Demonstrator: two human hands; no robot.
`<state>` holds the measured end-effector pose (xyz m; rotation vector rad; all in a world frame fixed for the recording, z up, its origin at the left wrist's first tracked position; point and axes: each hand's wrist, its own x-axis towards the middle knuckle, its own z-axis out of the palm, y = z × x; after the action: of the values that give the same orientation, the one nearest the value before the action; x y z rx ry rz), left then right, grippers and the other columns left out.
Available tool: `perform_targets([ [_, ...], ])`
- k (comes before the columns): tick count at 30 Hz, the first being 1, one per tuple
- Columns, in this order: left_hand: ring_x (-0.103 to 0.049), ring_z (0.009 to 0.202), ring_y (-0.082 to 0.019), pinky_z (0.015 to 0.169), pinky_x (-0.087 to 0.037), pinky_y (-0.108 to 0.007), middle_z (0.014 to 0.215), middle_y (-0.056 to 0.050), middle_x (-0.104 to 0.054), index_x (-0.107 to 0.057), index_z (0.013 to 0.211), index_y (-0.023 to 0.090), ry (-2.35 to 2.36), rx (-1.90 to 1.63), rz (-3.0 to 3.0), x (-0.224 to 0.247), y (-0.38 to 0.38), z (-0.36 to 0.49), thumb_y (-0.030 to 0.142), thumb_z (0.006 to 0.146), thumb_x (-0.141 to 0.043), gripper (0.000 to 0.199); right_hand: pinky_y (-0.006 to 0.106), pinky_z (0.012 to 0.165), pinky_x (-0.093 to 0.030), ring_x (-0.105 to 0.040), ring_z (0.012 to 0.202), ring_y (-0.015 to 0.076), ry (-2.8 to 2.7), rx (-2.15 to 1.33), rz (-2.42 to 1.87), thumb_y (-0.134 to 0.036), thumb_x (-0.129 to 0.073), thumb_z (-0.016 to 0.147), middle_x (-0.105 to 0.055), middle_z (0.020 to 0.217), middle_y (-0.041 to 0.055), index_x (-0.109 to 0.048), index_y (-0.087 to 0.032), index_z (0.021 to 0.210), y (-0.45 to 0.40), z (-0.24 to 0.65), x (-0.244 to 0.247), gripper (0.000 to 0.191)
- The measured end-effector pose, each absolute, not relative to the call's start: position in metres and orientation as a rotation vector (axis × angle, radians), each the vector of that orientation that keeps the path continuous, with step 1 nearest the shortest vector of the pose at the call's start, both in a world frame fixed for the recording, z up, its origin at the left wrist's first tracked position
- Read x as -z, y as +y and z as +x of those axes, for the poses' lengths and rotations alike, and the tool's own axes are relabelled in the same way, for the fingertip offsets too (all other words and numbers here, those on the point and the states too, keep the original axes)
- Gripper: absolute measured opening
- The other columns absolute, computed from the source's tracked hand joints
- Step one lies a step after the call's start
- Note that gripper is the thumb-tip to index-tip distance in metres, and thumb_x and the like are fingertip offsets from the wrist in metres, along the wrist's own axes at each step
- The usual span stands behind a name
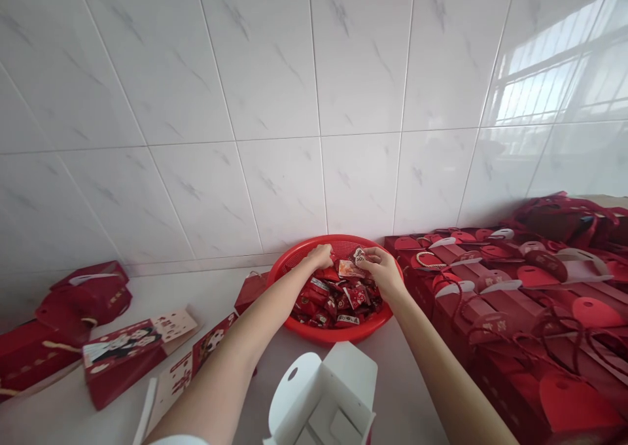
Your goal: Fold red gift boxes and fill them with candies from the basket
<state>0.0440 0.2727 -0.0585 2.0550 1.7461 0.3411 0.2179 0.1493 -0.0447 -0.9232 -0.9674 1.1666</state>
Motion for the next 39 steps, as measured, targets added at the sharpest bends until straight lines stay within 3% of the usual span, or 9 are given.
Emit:
perform_targets([
  [7,-0.063,0.108,-0.025,0.089,-0.056,-0.044,0.126,-0.010,-0.061,-0.059,0.126,0.017,1.654,-0.454,2.047,0.063,0.272,0.045,0.035,0.095,-0.062,0.036,0.028,0.054,-0.058,-0.071,0.062,0.0189,-0.914,-1.227,-0.952,-0.017,-0.080,0.053,-0.071,0.070,-0.0002,-0.057,-0.020,0.074,0.145,0.220,0.041,0.031],
  [13,-0.063,0.109,-0.028,0.090,-0.056,-0.041,0.125,-0.006,-0.062,-0.064,0.120,0.018,1.541,-0.574,2.121,0.050,0.260,0.046,0.038,0.095,-0.061,0.032,0.030,0.053,-0.059,-0.071,0.059,0.0201,-0.864,-1.261,-0.966,-0.019,-0.076,0.064,-0.070,0.064,0.0004,-0.050,-0.022,0.078,0.144,0.219,0.038,0.029],
  [19,-0.066,0.103,-0.022,0.097,-0.052,-0.039,0.110,-0.007,-0.072,-0.067,0.119,0.017,1.326,-0.814,2.230,0.014,0.242,0.050,0.024,0.095,-0.059,0.027,0.028,0.050,-0.058,-0.063,0.049,0.0147,-0.766,-1.284,-0.974,-0.017,-0.065,0.073,-0.069,0.061,-0.0007,-0.046,-0.023,0.076,0.146,0.222,0.037,0.020],
  [23,-0.063,0.118,-0.022,0.105,-0.047,-0.032,0.124,-0.004,-0.072,-0.067,0.127,0.019,1.099,-0.997,2.280,-0.002,0.214,0.053,0.022,0.094,-0.054,0.035,0.031,0.055,-0.060,-0.063,0.052,0.0157,-0.702,-1.360,-0.950,-0.023,-0.061,0.081,-0.070,0.064,0.0022,-0.054,-0.022,0.080,0.148,0.224,0.035,0.007],
  [26,-0.060,0.125,-0.023,0.109,-0.044,-0.032,0.130,-0.005,-0.069,-0.071,0.121,0.018,0.957,-1.010,2.297,-0.004,0.194,0.054,0.022,0.090,-0.060,0.033,0.031,0.053,-0.059,-0.062,0.051,0.0156,-0.673,-1.413,-0.924,-0.030,-0.060,0.086,-0.066,0.060,0.0012,-0.060,-0.020,0.083,0.148,0.224,0.031,0.010],
  [34,-0.067,0.116,-0.021,0.104,-0.050,-0.033,0.123,-0.005,-0.073,-0.072,0.117,0.018,0.720,-1.062,2.319,0.006,0.183,0.062,0.024,0.088,-0.062,0.032,0.031,0.054,-0.061,-0.065,0.054,0.0159,-0.702,-1.484,-0.843,-0.042,-0.080,0.071,-0.070,0.069,-0.0004,-0.067,-0.022,0.085,0.142,0.223,0.028,0.028],
  [39,-0.068,0.113,-0.022,0.100,-0.053,-0.033,0.120,-0.006,-0.074,-0.073,0.115,0.018,0.724,-1.010,2.311,0.008,0.181,0.060,0.020,0.083,-0.065,0.033,0.029,0.053,-0.060,-0.067,0.056,0.0164,-0.741,-1.523,-0.785,-0.032,-0.079,0.073,-0.072,0.069,0.0013,-0.069,-0.020,0.080,0.144,0.225,0.031,0.017],
])
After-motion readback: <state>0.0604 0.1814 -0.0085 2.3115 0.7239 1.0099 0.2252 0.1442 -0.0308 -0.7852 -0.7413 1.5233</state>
